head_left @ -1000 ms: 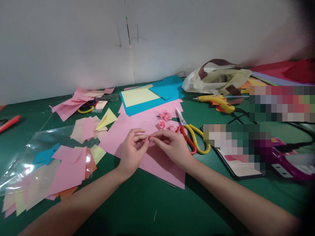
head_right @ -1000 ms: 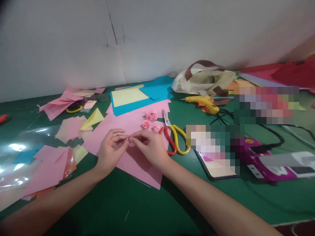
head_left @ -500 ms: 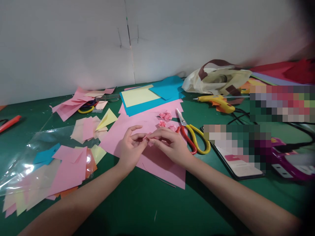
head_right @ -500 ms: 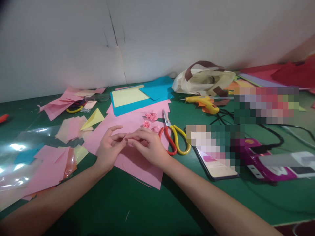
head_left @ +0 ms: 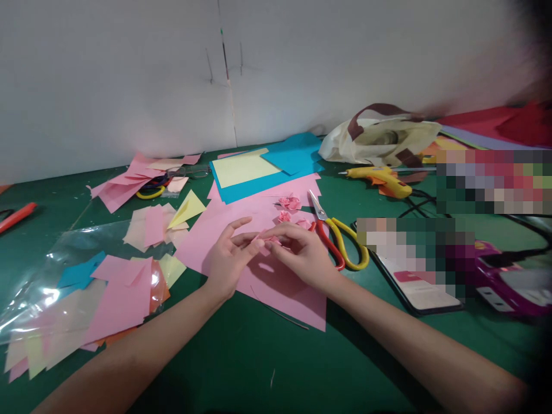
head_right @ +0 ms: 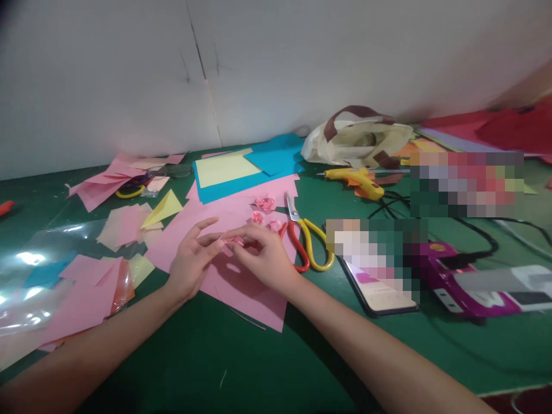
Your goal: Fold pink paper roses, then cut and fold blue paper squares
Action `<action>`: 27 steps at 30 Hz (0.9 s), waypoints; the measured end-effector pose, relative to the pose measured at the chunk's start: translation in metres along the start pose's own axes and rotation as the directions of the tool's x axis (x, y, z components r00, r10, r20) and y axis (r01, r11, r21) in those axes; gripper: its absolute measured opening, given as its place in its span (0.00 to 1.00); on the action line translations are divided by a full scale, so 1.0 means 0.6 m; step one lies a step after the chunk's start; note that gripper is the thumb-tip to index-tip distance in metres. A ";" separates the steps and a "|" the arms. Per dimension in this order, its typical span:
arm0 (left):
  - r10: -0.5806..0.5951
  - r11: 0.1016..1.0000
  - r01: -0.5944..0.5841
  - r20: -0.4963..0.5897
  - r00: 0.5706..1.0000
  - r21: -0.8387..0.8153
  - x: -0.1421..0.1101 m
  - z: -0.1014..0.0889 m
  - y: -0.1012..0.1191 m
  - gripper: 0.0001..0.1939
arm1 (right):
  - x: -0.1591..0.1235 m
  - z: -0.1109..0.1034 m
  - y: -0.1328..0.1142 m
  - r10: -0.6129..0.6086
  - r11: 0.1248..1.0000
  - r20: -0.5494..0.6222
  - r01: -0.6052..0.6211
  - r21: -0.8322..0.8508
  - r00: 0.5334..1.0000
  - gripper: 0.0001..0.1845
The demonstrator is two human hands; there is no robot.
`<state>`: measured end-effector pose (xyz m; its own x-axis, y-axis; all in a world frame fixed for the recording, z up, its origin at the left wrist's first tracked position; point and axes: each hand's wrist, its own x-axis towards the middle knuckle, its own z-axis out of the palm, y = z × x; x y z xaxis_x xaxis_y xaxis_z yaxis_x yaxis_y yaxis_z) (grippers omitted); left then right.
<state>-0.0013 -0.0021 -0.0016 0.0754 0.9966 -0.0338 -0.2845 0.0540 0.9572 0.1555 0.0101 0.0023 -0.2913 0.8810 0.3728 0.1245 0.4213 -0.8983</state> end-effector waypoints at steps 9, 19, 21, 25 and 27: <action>0.015 1.000 -0.014 -0.073 0.997 0.023 0.001 -0.003 -0.003 0.17 | -0.005 0.002 0.003 0.076 0.995 0.001 -0.076 0.070 0.997 0.09; 0.113 0.959 -0.077 -0.118 0.987 0.273 -0.003 0.003 0.000 0.10 | -0.006 0.005 -0.005 0.174 0.978 0.014 -0.175 0.113 0.985 0.07; 0.120 0.947 -0.086 -0.093 0.988 0.311 -0.007 0.005 0.003 0.11 | -0.005 0.006 -0.004 0.187 0.979 -0.004 -0.186 0.078 0.982 0.05; 0.122 0.937 -0.089 -0.078 0.989 0.338 -0.013 0.012 0.009 0.11 | -0.003 0.004 -0.001 0.168 0.985 -0.032 -0.169 -0.042 0.985 0.07; 0.105 0.938 -0.071 -0.085 0.991 0.338 -0.014 0.015 0.011 0.12 | -0.003 0.003 0.000 0.138 0.985 -0.051 -0.143 -0.097 0.989 0.07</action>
<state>0.0045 -0.0109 0.0076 -0.0363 0.9984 0.0430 0.0510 -0.0412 0.9979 0.1542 0.0082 0.0015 -0.2225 0.9406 0.2564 0.2562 0.3101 -0.9155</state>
